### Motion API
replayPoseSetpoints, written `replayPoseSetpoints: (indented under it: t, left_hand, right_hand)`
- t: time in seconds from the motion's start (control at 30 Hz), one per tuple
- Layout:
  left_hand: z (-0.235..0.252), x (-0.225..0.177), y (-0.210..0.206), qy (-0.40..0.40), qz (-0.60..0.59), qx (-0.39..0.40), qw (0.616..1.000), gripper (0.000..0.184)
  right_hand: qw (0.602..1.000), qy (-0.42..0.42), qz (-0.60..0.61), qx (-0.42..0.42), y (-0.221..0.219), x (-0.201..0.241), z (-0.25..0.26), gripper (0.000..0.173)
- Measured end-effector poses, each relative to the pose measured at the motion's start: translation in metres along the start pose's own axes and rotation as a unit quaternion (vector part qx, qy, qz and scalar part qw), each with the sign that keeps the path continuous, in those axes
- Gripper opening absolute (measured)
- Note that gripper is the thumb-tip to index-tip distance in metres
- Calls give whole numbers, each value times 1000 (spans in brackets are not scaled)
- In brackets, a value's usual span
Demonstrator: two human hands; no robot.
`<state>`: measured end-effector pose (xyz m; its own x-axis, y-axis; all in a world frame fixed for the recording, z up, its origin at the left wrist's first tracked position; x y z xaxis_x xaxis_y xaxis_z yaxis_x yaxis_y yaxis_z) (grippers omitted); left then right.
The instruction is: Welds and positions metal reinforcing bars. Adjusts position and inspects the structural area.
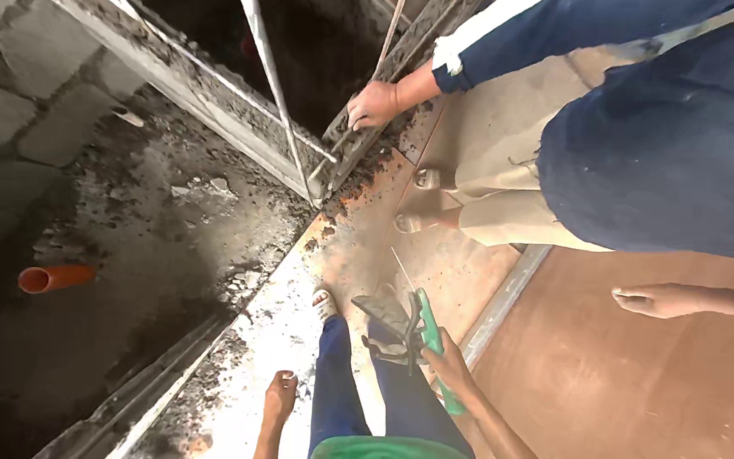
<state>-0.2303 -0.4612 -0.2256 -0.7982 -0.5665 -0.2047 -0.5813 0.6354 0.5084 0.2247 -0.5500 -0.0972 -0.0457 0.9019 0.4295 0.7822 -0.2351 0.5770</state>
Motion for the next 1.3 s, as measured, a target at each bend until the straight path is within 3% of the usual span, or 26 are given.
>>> replayPoseSetpoints:
  t: [0.23,0.47,0.67,1.07,1.2,1.3]
  left_hand:
    - [-16,9,-46,10,-10,25,1000,37]
    - [-24,-17,-52,-3,-33,9,999,37]
    - [-22,-40,-64,-5,-45,6,999,35]
    - [-18,-56,-80,-19,-29,9,999,35]
    - [-16,-91,-72,-57,-37,5,998,35]
    - [-27,-142,-64,-141,-35,16,989,44]
  right_hand:
    - [999,-22,-14,34,-16,-37,2,57]
    - [998,7,-23,49,-3,-30,12,63]
    - [999,19,-10,39,10,-33,30,56]
    - [999,18,11,35,14,-34,43,61]
    - [999,15,0,38,19,-24,36,61]
    - [999,19,21,43,21,-5,27,61]
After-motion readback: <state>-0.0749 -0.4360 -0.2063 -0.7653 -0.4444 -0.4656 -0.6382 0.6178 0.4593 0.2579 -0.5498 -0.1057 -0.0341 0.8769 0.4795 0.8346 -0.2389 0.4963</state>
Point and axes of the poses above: each hand's wrist, its own z-axis towards the middle knuckle, its own y-axis out of the back of the hand, x = y × z, the point moved 9 cm from there along z, towards the middle knuckle, and after that the axes turned 11 degrees about -x, right-handed, at the moved point
